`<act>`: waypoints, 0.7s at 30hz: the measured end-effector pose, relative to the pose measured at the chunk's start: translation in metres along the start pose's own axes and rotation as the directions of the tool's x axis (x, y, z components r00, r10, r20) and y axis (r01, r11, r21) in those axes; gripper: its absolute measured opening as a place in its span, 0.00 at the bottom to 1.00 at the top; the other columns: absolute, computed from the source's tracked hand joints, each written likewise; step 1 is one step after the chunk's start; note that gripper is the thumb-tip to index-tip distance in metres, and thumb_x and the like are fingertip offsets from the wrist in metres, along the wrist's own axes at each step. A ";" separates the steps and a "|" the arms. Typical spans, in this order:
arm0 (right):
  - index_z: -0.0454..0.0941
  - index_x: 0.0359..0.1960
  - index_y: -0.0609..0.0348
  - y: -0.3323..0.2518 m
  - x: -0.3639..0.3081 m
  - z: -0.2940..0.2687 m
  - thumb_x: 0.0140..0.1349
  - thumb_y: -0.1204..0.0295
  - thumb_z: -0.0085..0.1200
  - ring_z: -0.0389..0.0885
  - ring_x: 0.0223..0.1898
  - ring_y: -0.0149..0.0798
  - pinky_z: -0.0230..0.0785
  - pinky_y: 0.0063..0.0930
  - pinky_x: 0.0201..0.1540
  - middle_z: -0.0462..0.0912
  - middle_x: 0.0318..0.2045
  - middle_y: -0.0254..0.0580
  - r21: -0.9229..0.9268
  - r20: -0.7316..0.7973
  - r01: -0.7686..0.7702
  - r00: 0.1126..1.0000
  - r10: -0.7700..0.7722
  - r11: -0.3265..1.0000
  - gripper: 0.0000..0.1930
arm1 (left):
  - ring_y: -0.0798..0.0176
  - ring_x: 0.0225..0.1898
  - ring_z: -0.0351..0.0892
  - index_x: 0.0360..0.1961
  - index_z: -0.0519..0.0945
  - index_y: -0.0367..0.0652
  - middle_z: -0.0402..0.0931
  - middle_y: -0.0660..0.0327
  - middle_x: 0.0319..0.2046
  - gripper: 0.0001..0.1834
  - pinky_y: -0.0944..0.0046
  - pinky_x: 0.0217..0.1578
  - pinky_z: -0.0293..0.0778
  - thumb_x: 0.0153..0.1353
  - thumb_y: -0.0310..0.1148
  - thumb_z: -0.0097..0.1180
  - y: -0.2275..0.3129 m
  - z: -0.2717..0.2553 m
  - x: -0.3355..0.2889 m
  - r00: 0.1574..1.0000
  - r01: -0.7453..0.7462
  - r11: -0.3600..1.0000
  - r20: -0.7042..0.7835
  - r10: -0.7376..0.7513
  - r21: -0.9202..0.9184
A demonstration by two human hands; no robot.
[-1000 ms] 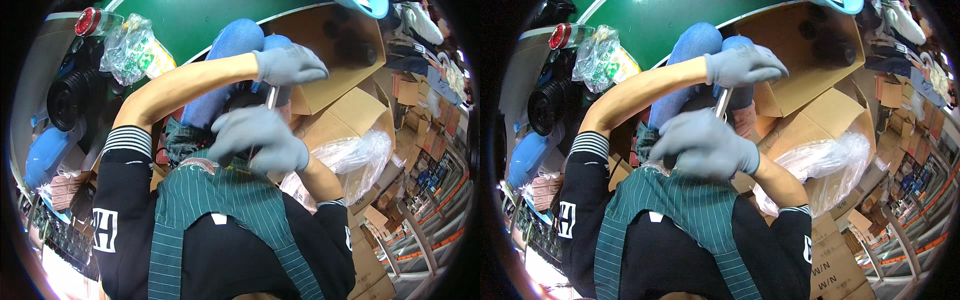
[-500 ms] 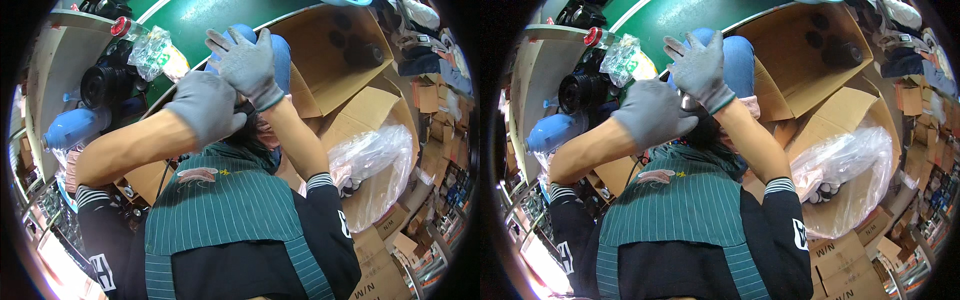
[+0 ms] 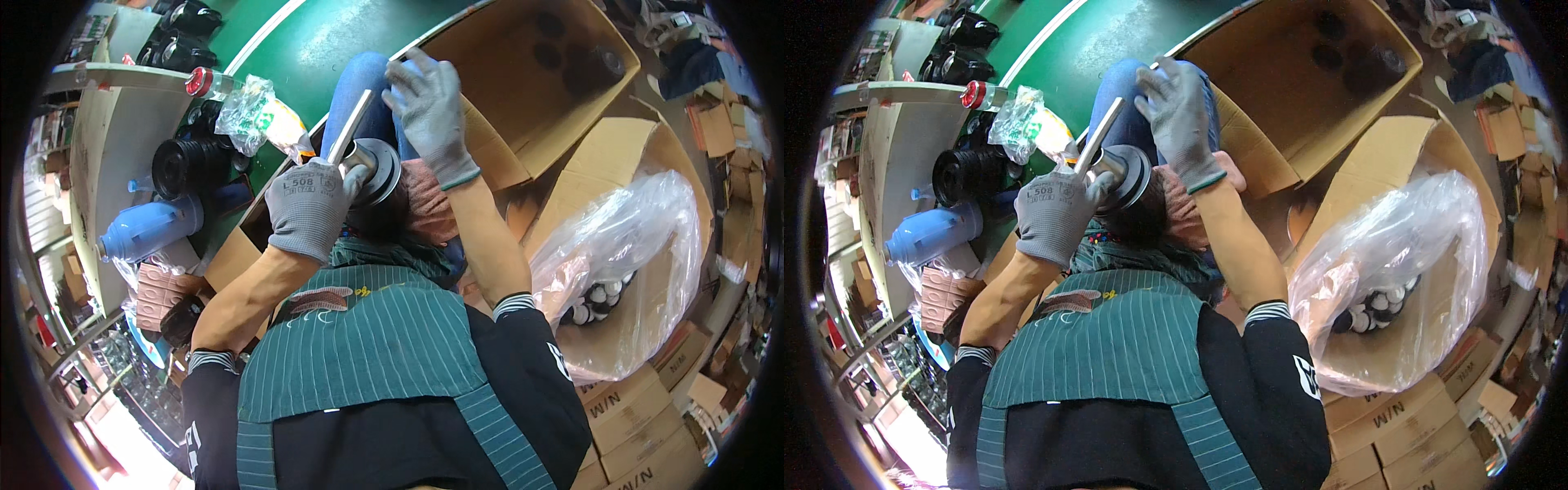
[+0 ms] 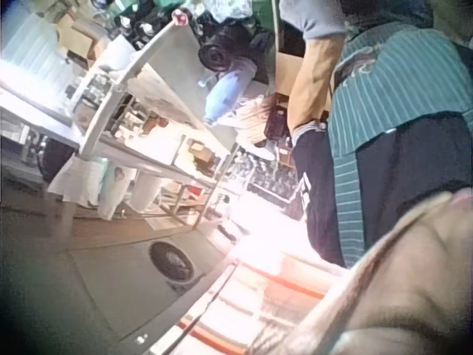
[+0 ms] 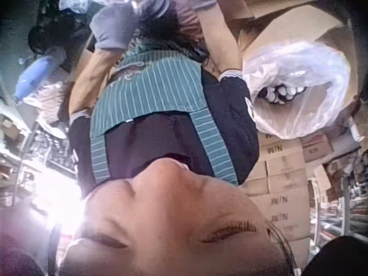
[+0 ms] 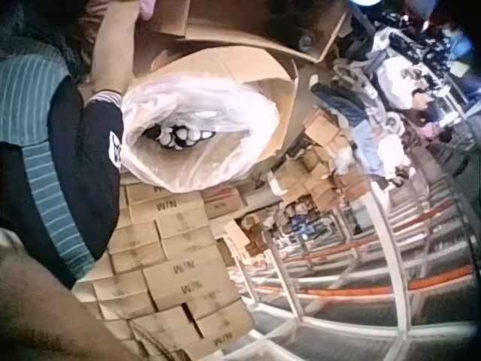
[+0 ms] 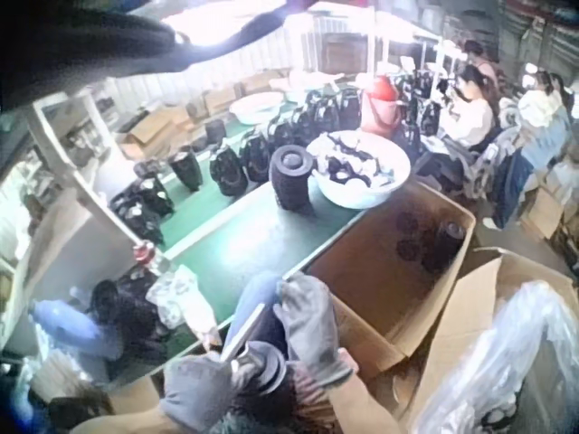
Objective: The person sits on the floor and repeatedly assembles black electric kettles by inserting a metal rod into the base, attaching a lid, and placing the finished unit on a nearby table. The process is repeated for multiple units.
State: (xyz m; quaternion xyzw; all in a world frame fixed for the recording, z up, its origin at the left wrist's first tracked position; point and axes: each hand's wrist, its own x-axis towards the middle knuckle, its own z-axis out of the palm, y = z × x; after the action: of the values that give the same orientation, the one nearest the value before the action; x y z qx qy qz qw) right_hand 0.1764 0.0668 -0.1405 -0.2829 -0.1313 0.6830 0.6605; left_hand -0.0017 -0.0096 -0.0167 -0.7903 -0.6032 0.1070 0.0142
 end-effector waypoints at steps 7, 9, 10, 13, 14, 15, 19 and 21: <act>0.80 0.62 0.64 0.034 0.064 0.006 0.82 0.51 0.49 0.91 0.50 0.43 0.86 0.52 0.57 0.88 0.42 0.44 0.048 0.215 -0.530 0.833 0.509 0.847 0.26 | 0.56 0.20 0.86 0.25 0.89 0.45 0.81 0.56 0.15 0.34 0.55 0.22 0.78 0.70 0.66 0.59 0.001 0.004 0.003 0.988 -0.121 0.990 -0.090 0.127 0.068; 0.83 0.56 0.60 0.064 0.078 -0.027 0.83 0.59 0.48 0.80 0.29 0.34 0.80 0.49 0.67 0.85 0.32 0.30 0.234 0.604 -0.630 0.691 0.397 0.741 0.18 | 0.55 0.20 0.86 0.24 0.89 0.45 0.81 0.56 0.16 0.35 0.55 0.22 0.79 0.71 0.66 0.57 0.005 -0.005 0.010 0.991 -0.122 0.988 -0.035 0.126 0.096; 0.82 0.56 0.59 0.075 0.077 -0.032 0.82 0.61 0.48 0.76 0.29 0.33 0.76 0.48 0.69 0.82 0.30 0.29 0.266 0.470 -0.532 0.800 0.373 0.804 0.16 | 0.52 0.21 0.87 0.25 0.89 0.45 0.83 0.54 0.18 0.35 0.54 0.23 0.80 0.72 0.67 0.55 -0.003 0.000 0.009 0.988 -0.138 0.984 -0.055 0.145 0.112; 0.82 0.52 0.52 0.080 0.061 -0.045 0.78 0.64 0.48 0.73 0.32 0.30 0.70 0.48 0.70 0.71 0.23 0.29 0.377 0.598 -0.475 0.780 0.182 0.795 0.12 | 0.46 0.25 0.89 0.27 0.88 0.41 0.84 0.48 0.22 0.39 0.49 0.28 0.83 0.72 0.69 0.53 -0.024 0.012 0.021 0.986 -0.164 0.986 0.039 0.164 0.001; 0.83 0.46 0.51 0.079 0.069 -0.051 0.80 0.64 0.47 0.72 0.30 0.31 0.70 0.49 0.70 0.68 0.20 0.29 0.357 0.536 -0.439 0.819 0.204 0.824 0.12 | 0.44 0.26 0.89 0.27 0.87 0.38 0.83 0.46 0.22 0.41 0.48 0.29 0.83 0.72 0.70 0.52 -0.030 0.014 0.028 0.981 -0.192 0.980 0.024 0.193 -0.057; 0.81 0.36 0.50 0.068 0.055 -0.037 0.82 0.62 0.45 0.69 0.26 0.31 0.71 0.50 0.69 0.63 0.16 0.27 0.349 0.472 -0.451 0.842 0.261 0.821 0.16 | 0.43 0.26 0.89 0.26 0.87 0.37 0.83 0.44 0.21 0.41 0.48 0.29 0.83 0.72 0.69 0.52 -0.038 0.019 0.029 0.978 -0.197 0.976 0.045 0.201 -0.093; 0.72 0.21 0.45 0.032 0.025 -0.017 0.83 0.59 0.45 0.59 0.20 0.31 0.74 0.44 0.60 0.56 0.11 0.26 0.464 0.472 -0.512 0.833 0.287 0.723 0.25 | 0.42 0.24 0.86 0.28 0.87 0.37 0.80 0.44 0.20 0.38 0.47 0.28 0.81 0.73 0.66 0.55 -0.046 0.015 0.033 0.949 -0.256 0.938 0.125 0.290 -0.235; 0.64 0.19 0.43 0.022 0.018 -0.021 0.83 0.58 0.44 0.56 0.20 0.30 0.73 0.41 0.58 0.53 0.12 0.25 0.375 0.437 -0.403 0.871 0.224 0.835 0.26 | 0.43 0.22 0.84 0.28 0.85 0.37 0.78 0.45 0.19 0.33 0.47 0.27 0.79 0.72 0.61 0.60 -0.049 0.019 0.040 0.931 -0.324 0.900 0.068 0.358 -0.292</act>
State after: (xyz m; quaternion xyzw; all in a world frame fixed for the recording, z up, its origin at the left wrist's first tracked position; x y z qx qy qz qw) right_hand 0.1706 0.0777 -0.1737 -0.0022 -0.0427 0.8361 0.5470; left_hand -0.0415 0.0399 -0.0343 -0.8700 -0.4641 0.0697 -0.1512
